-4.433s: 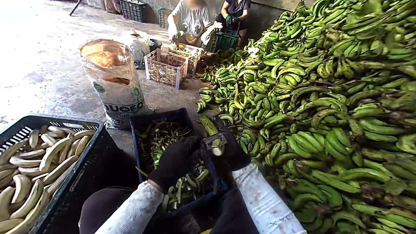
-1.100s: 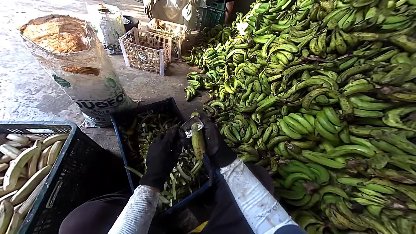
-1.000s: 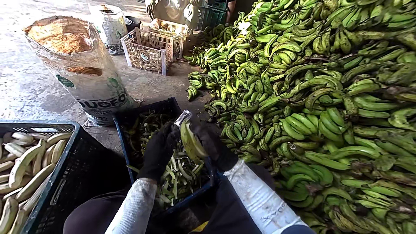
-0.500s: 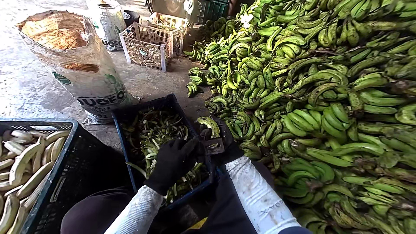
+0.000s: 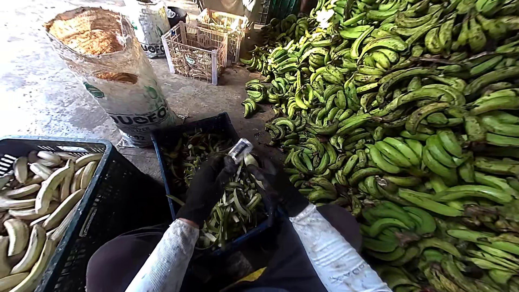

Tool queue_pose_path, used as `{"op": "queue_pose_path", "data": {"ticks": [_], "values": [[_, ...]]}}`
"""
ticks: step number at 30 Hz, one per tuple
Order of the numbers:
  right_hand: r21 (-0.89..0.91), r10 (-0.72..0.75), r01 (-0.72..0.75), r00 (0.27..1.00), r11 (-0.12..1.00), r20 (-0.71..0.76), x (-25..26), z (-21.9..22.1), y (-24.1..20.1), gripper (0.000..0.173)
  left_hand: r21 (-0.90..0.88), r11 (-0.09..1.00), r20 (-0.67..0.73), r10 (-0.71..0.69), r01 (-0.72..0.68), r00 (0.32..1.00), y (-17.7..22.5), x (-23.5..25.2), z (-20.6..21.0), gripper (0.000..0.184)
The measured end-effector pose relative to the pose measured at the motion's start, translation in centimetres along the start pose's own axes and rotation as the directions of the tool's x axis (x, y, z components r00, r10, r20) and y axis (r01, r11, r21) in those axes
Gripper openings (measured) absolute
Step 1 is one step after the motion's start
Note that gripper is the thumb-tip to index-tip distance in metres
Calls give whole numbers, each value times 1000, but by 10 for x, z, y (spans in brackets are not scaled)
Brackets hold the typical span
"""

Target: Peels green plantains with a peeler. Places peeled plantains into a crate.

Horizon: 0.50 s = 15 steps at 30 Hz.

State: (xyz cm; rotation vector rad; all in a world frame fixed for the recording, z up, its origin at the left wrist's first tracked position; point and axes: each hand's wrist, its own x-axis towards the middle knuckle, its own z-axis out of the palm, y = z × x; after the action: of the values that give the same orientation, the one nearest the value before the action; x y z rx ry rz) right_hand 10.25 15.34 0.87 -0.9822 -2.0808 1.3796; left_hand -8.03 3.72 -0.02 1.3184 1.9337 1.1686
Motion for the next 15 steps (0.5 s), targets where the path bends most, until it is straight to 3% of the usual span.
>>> {"op": "queue_pose_path", "data": {"ticks": [2,4,6,8,10,12,13,15], "values": [[-158,-77,78,997,984,10,0,0,7,45,144,989,49,1,-8,999,2,-2,2,47],[-165,-123,130,991,978,48,-2,2,13,49,189,975,52,-124,112,991,2,1,-1,46],[-2,-123,123,991,992,61,-3,2,13,46,172,959,33,-235,227,971,2,6,-5,45],[316,-35,34,999,948,-4,-4,1,14,44,102,954,47,-289,283,956,0,6,-6,47],[711,93,-26,994,703,-55,1,0,18,39,26,970,80,-243,242,967,-2,2,-4,48],[902,176,-57,984,428,-21,6,-8,24,39,-29,992,130,-120,125,984,0,-5,1,47],[923,164,-60,986,381,-3,7,-12,31,42,-47,998,162,-32,40,986,1,-9,5,49],[917,117,-52,993,395,5,6,-18,38,40,-41,987,223,159,-154,962,1,-16,12,57]]}}
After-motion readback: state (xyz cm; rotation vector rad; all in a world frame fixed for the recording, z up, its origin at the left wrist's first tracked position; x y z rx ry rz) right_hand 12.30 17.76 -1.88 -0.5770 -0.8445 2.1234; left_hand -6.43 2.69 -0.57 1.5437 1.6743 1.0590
